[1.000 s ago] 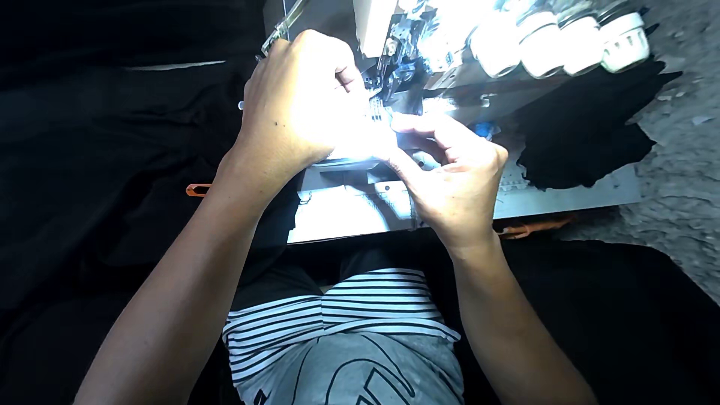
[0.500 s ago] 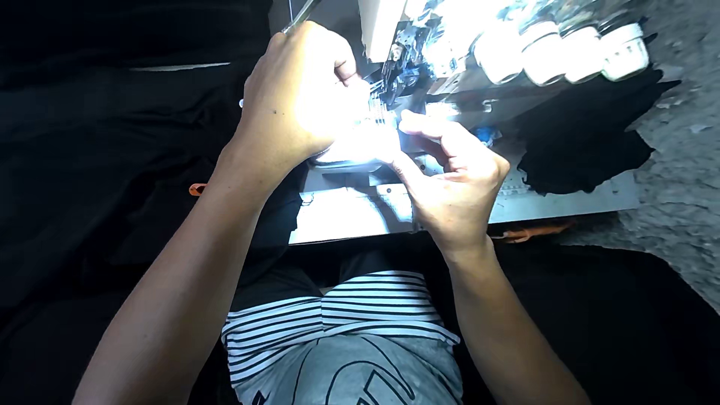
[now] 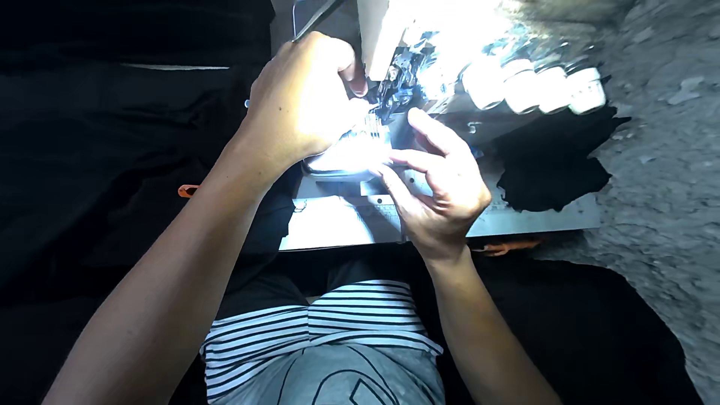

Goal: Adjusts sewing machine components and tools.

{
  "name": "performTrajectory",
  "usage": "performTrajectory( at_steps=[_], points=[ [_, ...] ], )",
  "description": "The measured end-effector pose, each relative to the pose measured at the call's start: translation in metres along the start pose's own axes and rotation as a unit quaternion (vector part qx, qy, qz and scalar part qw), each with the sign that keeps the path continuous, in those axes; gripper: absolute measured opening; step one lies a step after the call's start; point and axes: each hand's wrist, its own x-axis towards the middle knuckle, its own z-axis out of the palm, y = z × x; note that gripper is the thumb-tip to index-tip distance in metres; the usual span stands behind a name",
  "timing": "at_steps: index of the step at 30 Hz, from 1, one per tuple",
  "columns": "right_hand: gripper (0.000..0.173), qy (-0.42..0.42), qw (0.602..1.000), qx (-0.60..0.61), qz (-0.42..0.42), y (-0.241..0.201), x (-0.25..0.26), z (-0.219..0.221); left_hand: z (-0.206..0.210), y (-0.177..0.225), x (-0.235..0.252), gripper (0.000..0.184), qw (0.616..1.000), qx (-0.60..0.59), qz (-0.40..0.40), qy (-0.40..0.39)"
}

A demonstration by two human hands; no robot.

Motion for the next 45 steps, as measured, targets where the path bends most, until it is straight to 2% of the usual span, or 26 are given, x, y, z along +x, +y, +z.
performTrajectory(
  at_steps=[7, 13, 22, 28, 34, 35, 36, 38, 40, 42, 45],
  points=[
    [0.009, -0.054, 0.995, 0.047, -0.067, -0.014, 0.013, 0.003, 0.004, -0.012, -0.015, 0.016, 0.998, -0.037, -0.008, 0.055],
    [0.012, -0.085, 0.994, 0.061, -0.030, -0.018, 0.015, 0.011, -0.006, -0.017, -0.037, 0.018, 0.992, -0.020, -0.053, 0.114],
    [0.014, -0.093, 0.990, 0.103, 0.007, -0.018, 0.017, 0.011, -0.033, -0.028, -0.067, 0.016, 0.988, -0.011, -0.049, 0.147],
    [0.015, -0.094, 0.987, 0.122, 0.042, -0.022, 0.012, 0.012, -0.041, -0.053, -0.069, 0.023, 0.983, -0.023, -0.074, 0.166],
    [0.013, -0.086, 0.994, 0.068, 0.012, -0.046, 0.008, 0.020, -0.044, -0.050, -0.085, 0.020, 0.982, 0.008, -0.093, 0.162],
    [0.016, -0.104, 0.993, 0.049, 0.012, -0.054, 0.008, 0.026, -0.043, -0.048, -0.089, 0.020, 0.982, 0.014, -0.099, 0.160],
    [0.027, -0.136, 0.990, 0.016, 0.019, -0.060, 0.009, 0.033, -0.043, -0.046, -0.092, 0.021, 0.981, 0.019, -0.107, 0.159],
    [0.062, -0.217, 0.972, -0.072, 0.048, -0.066, 0.018, 0.048, -0.040, -0.045, -0.098, 0.021, 0.980, 0.021, -0.113, 0.161],
    [0.080, -0.278, 0.944, -0.166, 0.065, -0.064, 0.029, 0.065, -0.036, -0.045, -0.101, 0.020, 0.980, 0.014, -0.110, 0.165],
    [0.084, -0.311, 0.921, -0.223, 0.074, -0.064, 0.033, 0.075, -0.033, -0.046, -0.105, 0.018, 0.982, 0.009, -0.106, 0.157],
    [0.079, -0.308, 0.919, -0.235, 0.068, -0.063, 0.033, 0.077, -0.032, -0.045, -0.105, 0.017, 0.987, -0.001, -0.088, 0.135]
  ],
)
